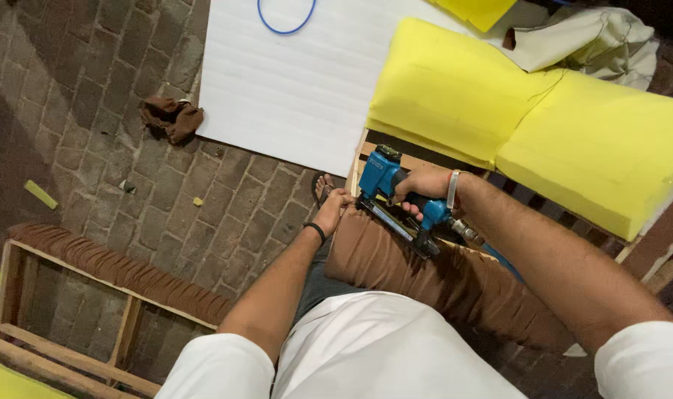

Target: The person uses a pneumatic staple gun to attach brown fabric to a wooden chair frame with yellow foam. They then use a knife to trim excess fabric and finally drape a large piece of brown fabric over the chair seat.

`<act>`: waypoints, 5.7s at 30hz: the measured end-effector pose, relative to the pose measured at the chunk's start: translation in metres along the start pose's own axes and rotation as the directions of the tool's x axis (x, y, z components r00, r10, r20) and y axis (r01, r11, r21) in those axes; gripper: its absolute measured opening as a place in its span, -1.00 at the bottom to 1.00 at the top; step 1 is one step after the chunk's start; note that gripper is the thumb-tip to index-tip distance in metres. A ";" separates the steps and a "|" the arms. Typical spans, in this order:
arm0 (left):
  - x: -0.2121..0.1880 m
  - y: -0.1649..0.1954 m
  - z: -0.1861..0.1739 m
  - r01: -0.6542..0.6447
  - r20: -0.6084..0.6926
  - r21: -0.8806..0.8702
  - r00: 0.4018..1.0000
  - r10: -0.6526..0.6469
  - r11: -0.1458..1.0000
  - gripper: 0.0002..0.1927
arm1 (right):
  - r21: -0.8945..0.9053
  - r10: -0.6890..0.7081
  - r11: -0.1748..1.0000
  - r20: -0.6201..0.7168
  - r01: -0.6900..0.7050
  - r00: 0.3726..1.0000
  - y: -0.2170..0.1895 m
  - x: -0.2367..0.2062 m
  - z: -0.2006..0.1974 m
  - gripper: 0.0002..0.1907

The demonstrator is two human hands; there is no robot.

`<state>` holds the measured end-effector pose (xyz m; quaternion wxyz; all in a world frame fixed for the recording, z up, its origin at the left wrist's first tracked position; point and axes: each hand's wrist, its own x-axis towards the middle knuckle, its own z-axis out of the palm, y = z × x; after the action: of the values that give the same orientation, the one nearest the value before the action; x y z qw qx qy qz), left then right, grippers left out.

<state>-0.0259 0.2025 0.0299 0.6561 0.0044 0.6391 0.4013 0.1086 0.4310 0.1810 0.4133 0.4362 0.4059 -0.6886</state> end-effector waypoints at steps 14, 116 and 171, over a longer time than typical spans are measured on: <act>-0.008 -0.033 -0.043 0.031 -0.166 -0.053 0.985 -0.040 0.998 -0.46 | 0.030 -0.038 0.999 -0.002 0.038 0.999 0.002 0.019 -0.009 -0.86; -0.231 -0.206 0.422 -0.099 0.037 0.993 0.766 0.641 0.060 -0.01 | 0.124 -0.134 0.725 -0.939 0.677 0.316 0.810 -0.235 0.102 -0.71; -0.156 -0.167 0.572 -0.527 0.428 0.844 0.547 0.719 -0.101 -0.75 | -0.165 -0.512 0.673 -0.807 0.721 0.294 0.605 -0.126 -0.118 -0.84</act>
<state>0.5644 0.2962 0.1784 0.1927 0.6463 0.7088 0.2068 0.7335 0.3675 0.1449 -0.1710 0.5483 0.5985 -0.5585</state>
